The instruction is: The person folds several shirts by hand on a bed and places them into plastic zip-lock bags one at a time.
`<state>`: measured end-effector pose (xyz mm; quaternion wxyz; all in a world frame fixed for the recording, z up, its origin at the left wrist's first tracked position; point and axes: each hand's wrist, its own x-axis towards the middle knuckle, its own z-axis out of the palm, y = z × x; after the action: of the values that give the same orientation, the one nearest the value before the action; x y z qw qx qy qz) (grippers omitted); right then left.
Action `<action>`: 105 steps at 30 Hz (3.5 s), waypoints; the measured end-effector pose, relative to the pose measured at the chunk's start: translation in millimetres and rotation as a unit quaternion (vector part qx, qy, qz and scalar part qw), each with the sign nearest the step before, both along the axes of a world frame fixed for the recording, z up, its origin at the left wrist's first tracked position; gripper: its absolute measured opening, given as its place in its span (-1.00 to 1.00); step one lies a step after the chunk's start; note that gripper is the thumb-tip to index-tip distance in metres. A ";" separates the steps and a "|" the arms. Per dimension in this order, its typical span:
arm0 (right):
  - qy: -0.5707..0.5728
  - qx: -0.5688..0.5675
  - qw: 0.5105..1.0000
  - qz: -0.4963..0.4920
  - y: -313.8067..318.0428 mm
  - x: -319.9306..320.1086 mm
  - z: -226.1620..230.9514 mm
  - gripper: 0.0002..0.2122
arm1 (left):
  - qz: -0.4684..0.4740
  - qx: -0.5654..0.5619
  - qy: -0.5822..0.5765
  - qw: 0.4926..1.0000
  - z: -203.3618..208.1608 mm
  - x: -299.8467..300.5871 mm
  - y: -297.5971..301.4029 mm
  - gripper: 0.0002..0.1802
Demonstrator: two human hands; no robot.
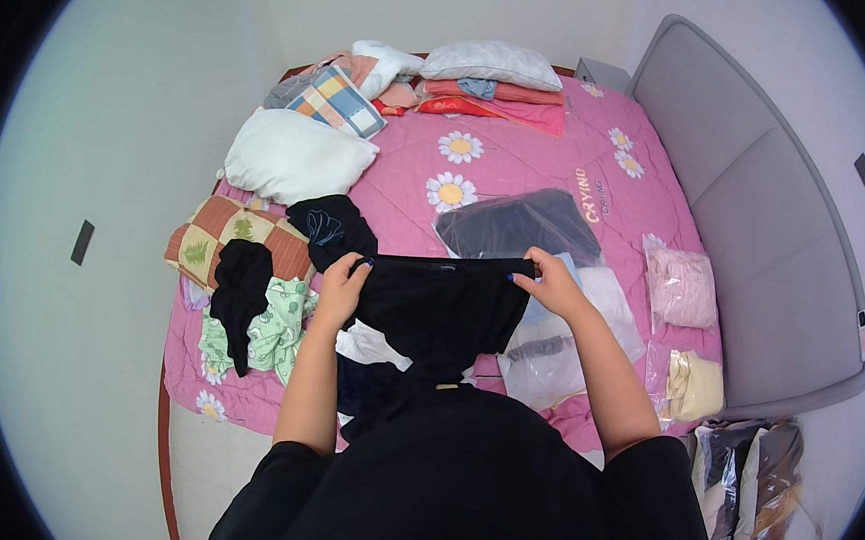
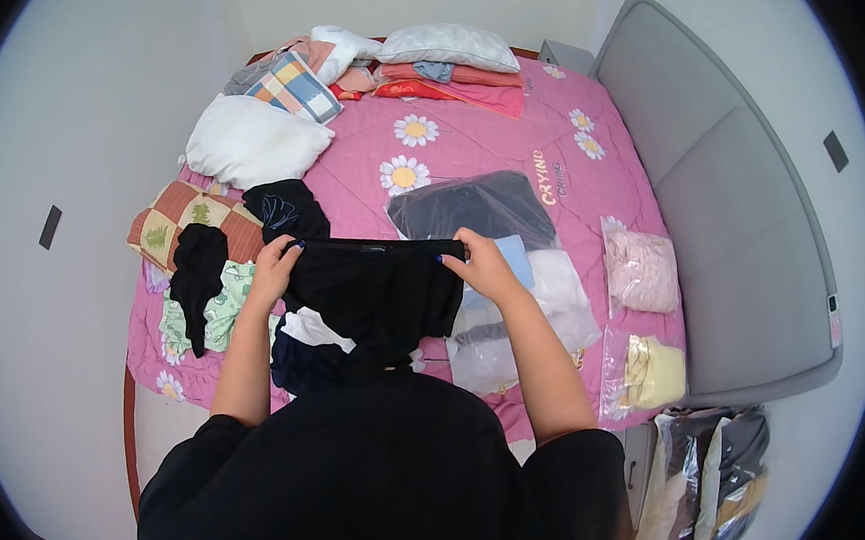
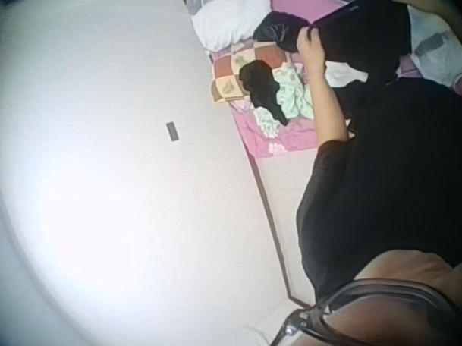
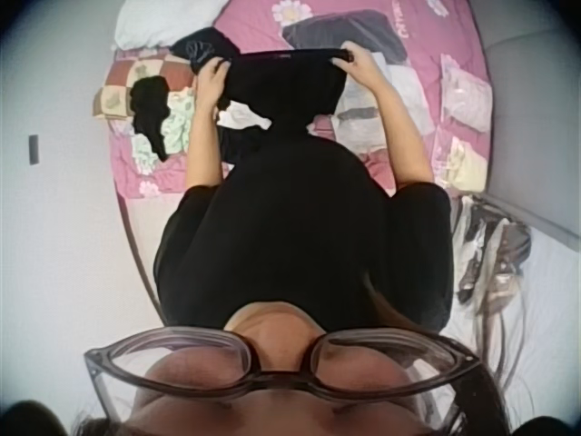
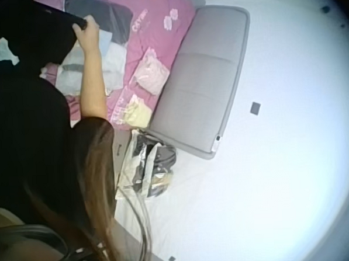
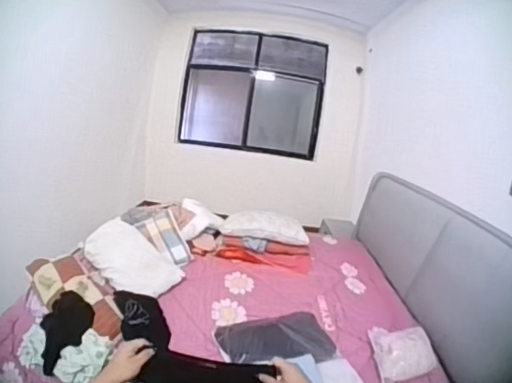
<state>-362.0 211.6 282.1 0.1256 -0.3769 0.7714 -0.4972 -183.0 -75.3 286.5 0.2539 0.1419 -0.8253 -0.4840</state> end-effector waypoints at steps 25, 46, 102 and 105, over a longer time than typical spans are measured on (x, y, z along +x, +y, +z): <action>-0.088 -0.024 0.995 0.029 -0.5 -3.7 -26.6 -0.70 | -0.319 0.160 -0.283 0.890 20.4 23.1 -56.0 -0.87; 0.053 0.020 0.997 -0.052 -17.3 31.7 -25.7 -0.80 | -0.178 0.155 -0.149 0.960 18.7 25.9 -39.7 -0.95; 0.074 -0.043 0.993 -0.084 -30.1 25.8 -35.8 -0.85 | -0.011 0.052 0.009 0.999 -35.6 19.3 -35.5 -0.90; 0.124 -0.139 0.979 -0.084 -45.8 -3.7 41.4 -0.86 | 0.104 -0.136 0.101 0.980 57.9 1.8 -39.6 -0.88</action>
<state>-365.7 165.8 323.6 -0.0667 -0.3829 0.7332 -0.5580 -181.2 -114.9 344.4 0.4017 0.1412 -0.8343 -0.3501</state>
